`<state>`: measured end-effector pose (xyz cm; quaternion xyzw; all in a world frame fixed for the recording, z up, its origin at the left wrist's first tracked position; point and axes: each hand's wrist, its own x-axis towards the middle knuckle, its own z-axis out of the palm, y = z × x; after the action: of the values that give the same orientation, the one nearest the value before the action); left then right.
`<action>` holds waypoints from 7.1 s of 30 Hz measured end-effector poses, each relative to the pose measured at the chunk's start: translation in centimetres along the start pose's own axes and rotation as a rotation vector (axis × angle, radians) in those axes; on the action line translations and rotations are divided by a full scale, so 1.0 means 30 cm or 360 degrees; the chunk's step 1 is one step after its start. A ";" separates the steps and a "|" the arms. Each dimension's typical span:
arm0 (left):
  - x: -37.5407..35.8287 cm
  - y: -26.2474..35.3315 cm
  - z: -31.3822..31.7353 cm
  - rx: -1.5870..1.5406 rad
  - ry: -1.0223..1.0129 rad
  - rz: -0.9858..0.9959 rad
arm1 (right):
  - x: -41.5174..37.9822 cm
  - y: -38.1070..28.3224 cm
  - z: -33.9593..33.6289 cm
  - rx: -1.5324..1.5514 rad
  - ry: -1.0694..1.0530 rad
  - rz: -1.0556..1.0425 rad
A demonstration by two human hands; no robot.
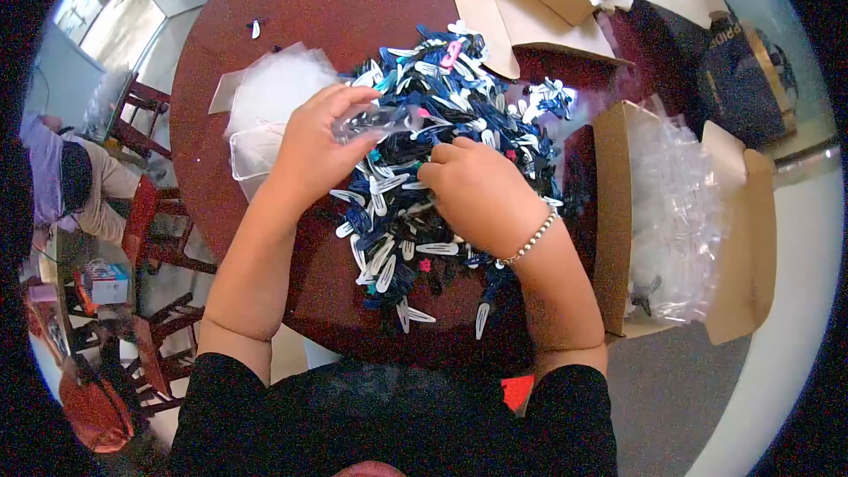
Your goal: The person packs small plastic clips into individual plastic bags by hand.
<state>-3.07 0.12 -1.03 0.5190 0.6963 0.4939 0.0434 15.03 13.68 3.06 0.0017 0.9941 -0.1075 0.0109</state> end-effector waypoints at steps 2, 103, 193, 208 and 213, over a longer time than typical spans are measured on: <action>-0.001 0.003 0.000 0.0015 -0.0009 0.0014 | 0.010 0.010 0.003 0.0030 0.0024 0.0022; 0.031 -0.097 0.005 -0.0526 0.0497 -0.0106 | -0.189 -0.294 0.150 0.0383 -0.0006 -0.0270; -0.095 0.152 0.154 0.0164 -0.0397 0.0604 | -0.241 -0.099 0.128 0.0703 0.1315 0.0214; -0.106 0.153 0.166 -0.0066 -0.0461 0.0519 | -0.227 -0.097 0.140 0.0544 0.1478 -0.0074; -0.090 0.132 0.146 -0.0065 -0.0397 0.0336 | -0.275 -0.092 0.088 0.0687 0.1510 0.0264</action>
<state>3.37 0.77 -1.59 0.6456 0.6169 0.4415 0.0879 23.30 10.40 1.27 0.1311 0.8416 -0.2961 -0.4323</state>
